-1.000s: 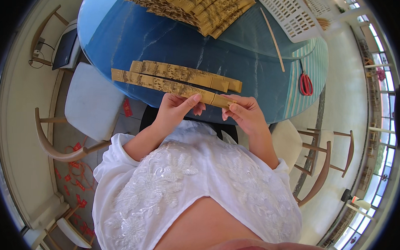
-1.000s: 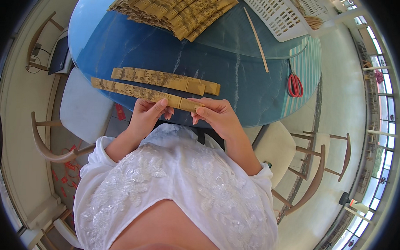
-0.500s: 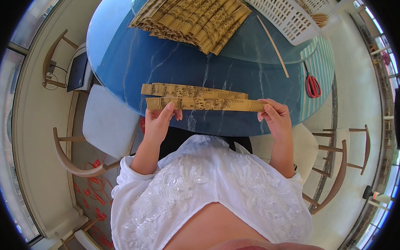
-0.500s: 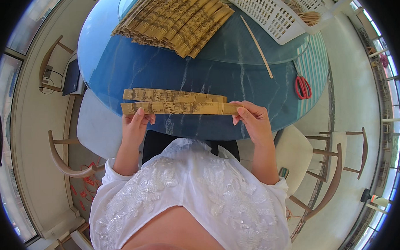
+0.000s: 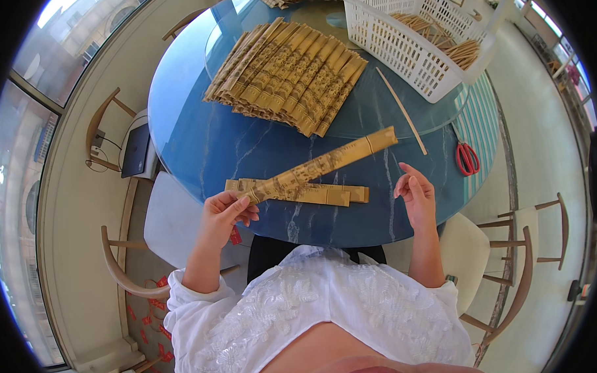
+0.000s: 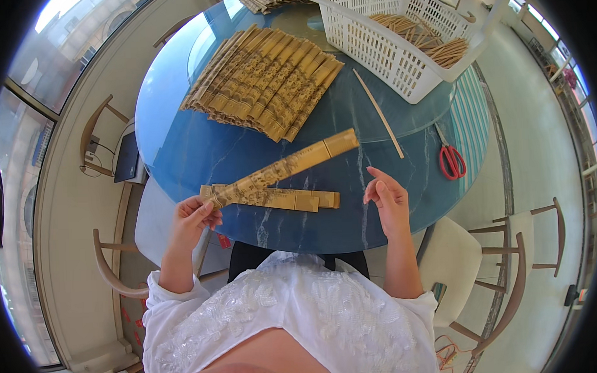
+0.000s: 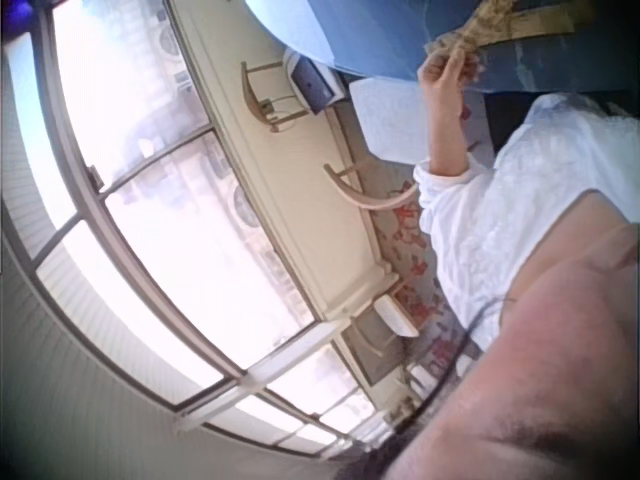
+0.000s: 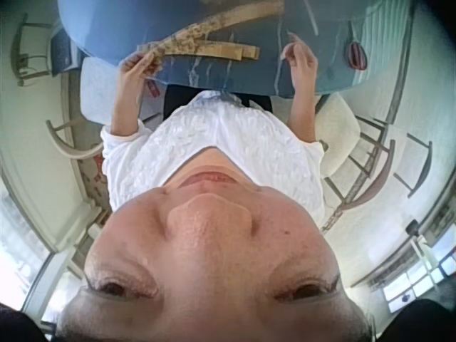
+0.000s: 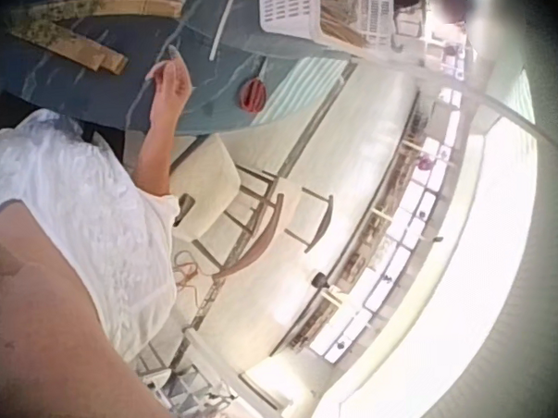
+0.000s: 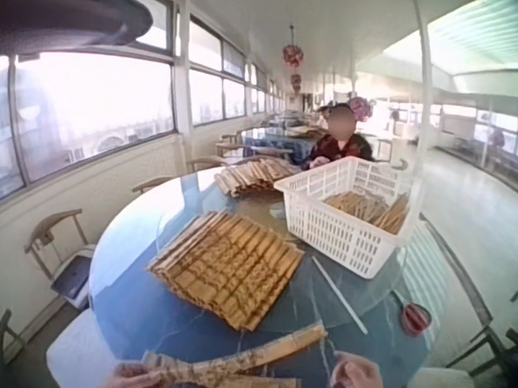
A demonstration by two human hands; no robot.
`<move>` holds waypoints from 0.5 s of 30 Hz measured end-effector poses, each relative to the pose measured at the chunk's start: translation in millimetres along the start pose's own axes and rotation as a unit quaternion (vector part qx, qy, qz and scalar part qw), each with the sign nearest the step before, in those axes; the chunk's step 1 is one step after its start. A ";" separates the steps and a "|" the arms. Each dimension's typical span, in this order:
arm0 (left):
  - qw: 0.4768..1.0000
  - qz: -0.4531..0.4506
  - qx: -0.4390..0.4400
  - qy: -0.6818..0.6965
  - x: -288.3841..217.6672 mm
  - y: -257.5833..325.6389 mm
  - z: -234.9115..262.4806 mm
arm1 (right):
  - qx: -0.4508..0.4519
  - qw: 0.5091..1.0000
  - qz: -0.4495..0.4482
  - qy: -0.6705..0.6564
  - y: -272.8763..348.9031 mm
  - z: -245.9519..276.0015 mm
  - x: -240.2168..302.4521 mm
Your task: The person repeatedly picks up thin bamboo strips and inserts them into slots on a patterned bamboo mat, then removes them and repeats the process. The person handles the strips one at a time and occasionally adjusts the mat on the table.
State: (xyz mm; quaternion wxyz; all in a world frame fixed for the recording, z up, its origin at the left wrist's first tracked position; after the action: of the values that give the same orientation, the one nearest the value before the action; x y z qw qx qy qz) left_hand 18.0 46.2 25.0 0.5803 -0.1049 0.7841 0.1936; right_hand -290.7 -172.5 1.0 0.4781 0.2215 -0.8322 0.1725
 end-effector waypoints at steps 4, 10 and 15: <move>0.984 -0.103 -0.119 0.089 -48.5 -42.0 30.7 | -0.002 0.993 -0.010 0.120 -1.5 14.9 -17.5; 0.981 -0.108 -0.145 0.064 -95.4 -116.7 55.7 | 0.039 0.962 -0.006 0.269 2.8 -7.8 -15.3; 0.981 -0.101 -0.162 0.029 -104.0 -151.9 63.7 | 0.036 0.924 0.032 0.379 4.8 -10.0 -13.2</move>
State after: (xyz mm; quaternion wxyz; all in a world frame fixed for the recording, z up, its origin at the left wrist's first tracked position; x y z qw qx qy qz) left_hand 164.1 -70.2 80.2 0.5493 -0.2817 0.7441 0.2552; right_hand -280.2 -160.8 -6.1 0.7441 0.1299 -0.5886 0.2881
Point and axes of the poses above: each hand's wrist, its own y-axis away from the middle knuckle, its own z-axis out of the back of the hand, x = y × z, the point moved 6 cm from there along -y, towards the middle knuckle, and after that the axes turned 1 degree about -z, right-handed, at the moved point
